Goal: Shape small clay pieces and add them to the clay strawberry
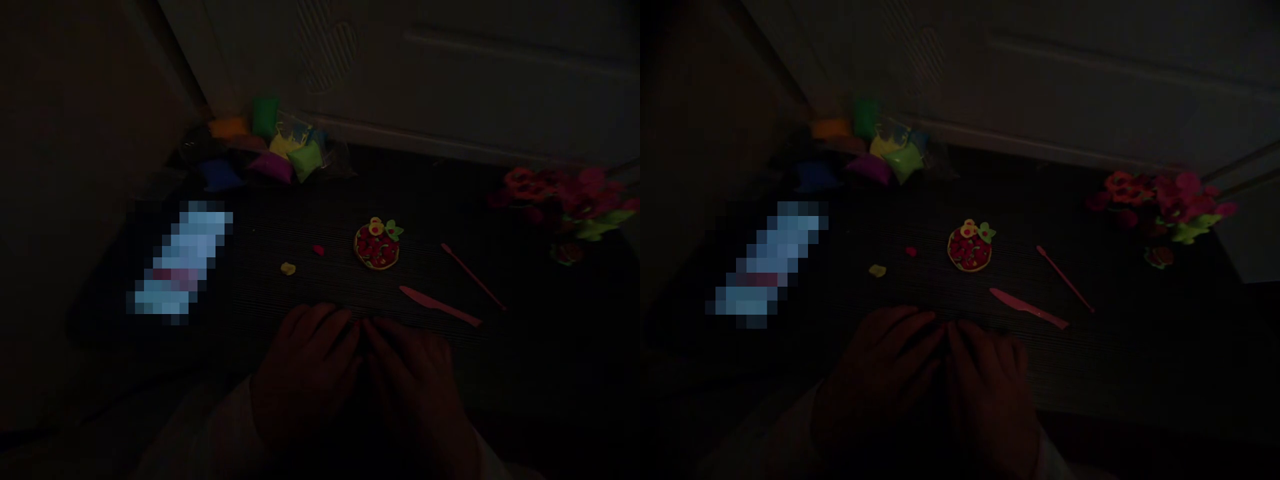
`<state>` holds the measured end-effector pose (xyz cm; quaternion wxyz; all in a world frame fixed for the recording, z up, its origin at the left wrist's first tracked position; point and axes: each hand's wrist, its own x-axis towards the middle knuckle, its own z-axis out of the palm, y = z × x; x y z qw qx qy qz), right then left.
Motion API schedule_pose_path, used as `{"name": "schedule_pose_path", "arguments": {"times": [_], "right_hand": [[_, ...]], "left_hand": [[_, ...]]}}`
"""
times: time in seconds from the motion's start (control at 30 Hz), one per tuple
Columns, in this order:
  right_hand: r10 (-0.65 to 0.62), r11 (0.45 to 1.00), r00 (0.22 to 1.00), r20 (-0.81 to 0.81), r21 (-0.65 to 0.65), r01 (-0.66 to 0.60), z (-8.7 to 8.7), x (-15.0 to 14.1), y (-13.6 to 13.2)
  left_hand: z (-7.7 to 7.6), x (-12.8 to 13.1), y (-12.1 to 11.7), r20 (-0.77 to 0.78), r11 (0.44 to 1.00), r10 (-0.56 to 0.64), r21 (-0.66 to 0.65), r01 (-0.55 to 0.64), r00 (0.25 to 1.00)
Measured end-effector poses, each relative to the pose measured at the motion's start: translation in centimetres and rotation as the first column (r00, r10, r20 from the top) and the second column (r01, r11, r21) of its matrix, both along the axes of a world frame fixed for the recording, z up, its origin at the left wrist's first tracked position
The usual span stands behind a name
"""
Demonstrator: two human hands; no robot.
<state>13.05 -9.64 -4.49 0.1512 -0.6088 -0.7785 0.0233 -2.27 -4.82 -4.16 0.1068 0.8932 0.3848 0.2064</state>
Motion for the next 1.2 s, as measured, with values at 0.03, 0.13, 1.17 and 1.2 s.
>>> {"name": "schedule_pose_path", "arguments": {"times": [0.03,0.13,1.17,1.2], "right_hand": [[0.001,1.000,1.000,0.000,0.006,-0.001,-0.01,-0.06,-0.01],[-0.024,0.999,1.000,-0.001,0.022,0.024,-0.01,-0.28,-0.02],[-0.008,0.999,1.000,-0.024,0.037,0.008,-0.01,-0.24,-0.02],[-0.008,0.999,1.000,-0.019,0.035,0.009,0.02,-0.28,-0.05]], "left_hand": [[-0.01,0.00,-0.01,0.004,1.000,0.003,0.003,-0.003,1.000],[-0.07,-0.01,-0.05,0.015,1.000,0.008,0.010,-0.008,1.000],[0.02,-0.25,-0.15,0.022,1.000,-0.001,0.022,0.000,1.000],[-0.01,-0.25,-0.13,0.024,1.000,-0.003,0.023,0.002,1.000]]}}
